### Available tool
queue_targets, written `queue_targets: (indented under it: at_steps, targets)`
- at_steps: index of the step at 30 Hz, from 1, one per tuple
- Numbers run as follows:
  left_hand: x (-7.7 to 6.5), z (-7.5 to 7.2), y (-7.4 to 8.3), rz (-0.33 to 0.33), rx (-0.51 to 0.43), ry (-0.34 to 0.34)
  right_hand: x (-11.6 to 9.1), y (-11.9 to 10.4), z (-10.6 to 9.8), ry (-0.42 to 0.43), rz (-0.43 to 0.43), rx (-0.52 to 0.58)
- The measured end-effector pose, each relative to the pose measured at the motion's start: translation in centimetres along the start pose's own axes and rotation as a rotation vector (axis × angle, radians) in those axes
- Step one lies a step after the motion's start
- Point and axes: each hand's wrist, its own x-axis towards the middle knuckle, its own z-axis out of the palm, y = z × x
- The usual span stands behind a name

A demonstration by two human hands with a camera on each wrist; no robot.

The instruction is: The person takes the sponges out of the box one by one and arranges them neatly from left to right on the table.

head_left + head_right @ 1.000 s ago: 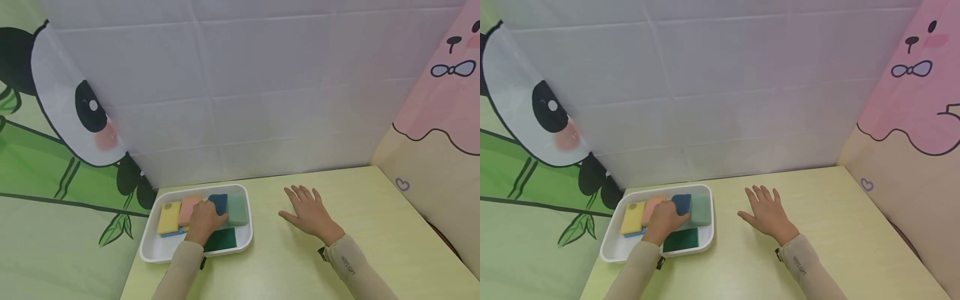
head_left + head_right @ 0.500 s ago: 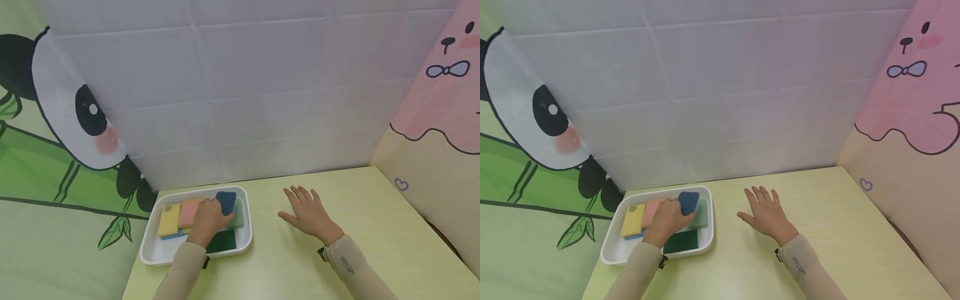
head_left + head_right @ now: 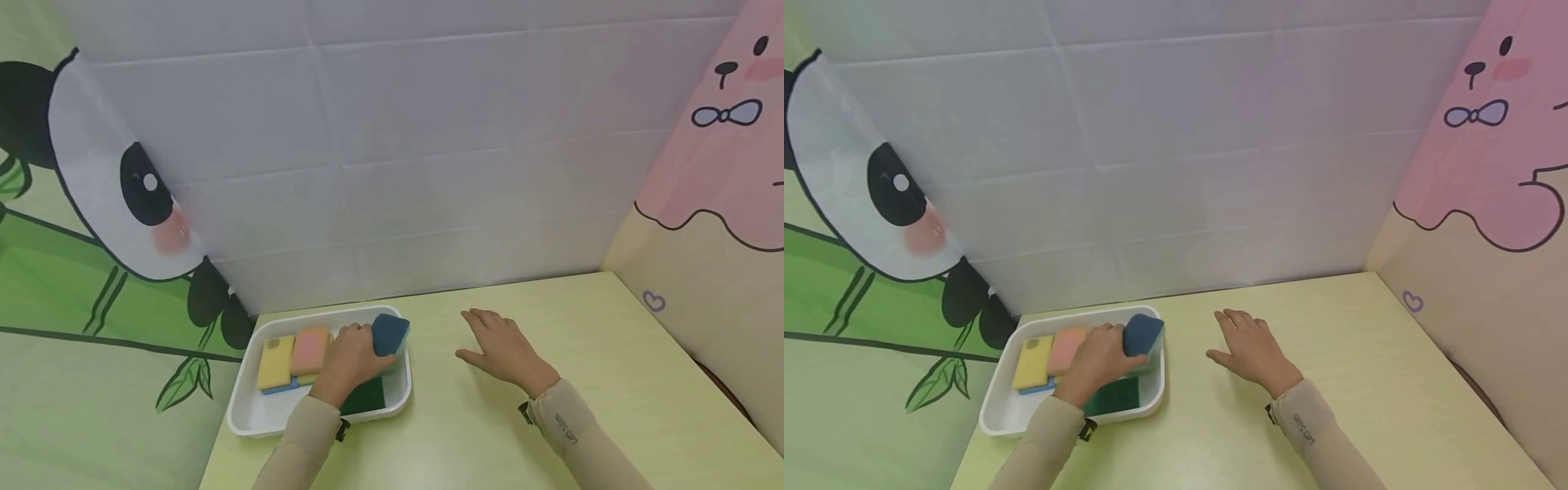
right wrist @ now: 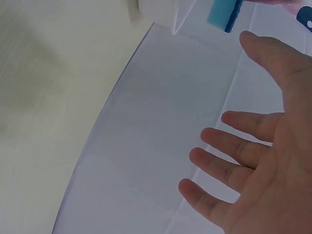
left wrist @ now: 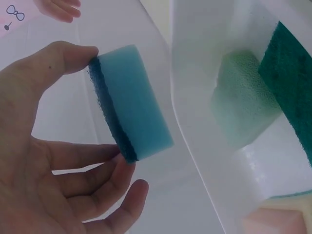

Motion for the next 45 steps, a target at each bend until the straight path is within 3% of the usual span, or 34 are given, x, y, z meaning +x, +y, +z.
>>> queue_targets:
  at_steps: [11,22,38,45]
  targets:
    - [0.5,-0.3,0.8,0.132,-0.032,-0.027,0.4,0.3,0.0,-0.029,-0.031,-0.005]
    - [0.7,-0.1,1.5,0.188,-0.069,-0.12,0.6,0.2,0.2,-0.064,-0.03,-0.018]
    - [0.9,0.4,2.7,0.324,-0.037,-0.172,1.0,-0.6,0.4,-0.123,-0.03,0.036]
    - [0.7,0.4,3.3,0.427,-0.033,-0.151,1.2,-0.9,0.5,-0.143,-0.072,0.047]
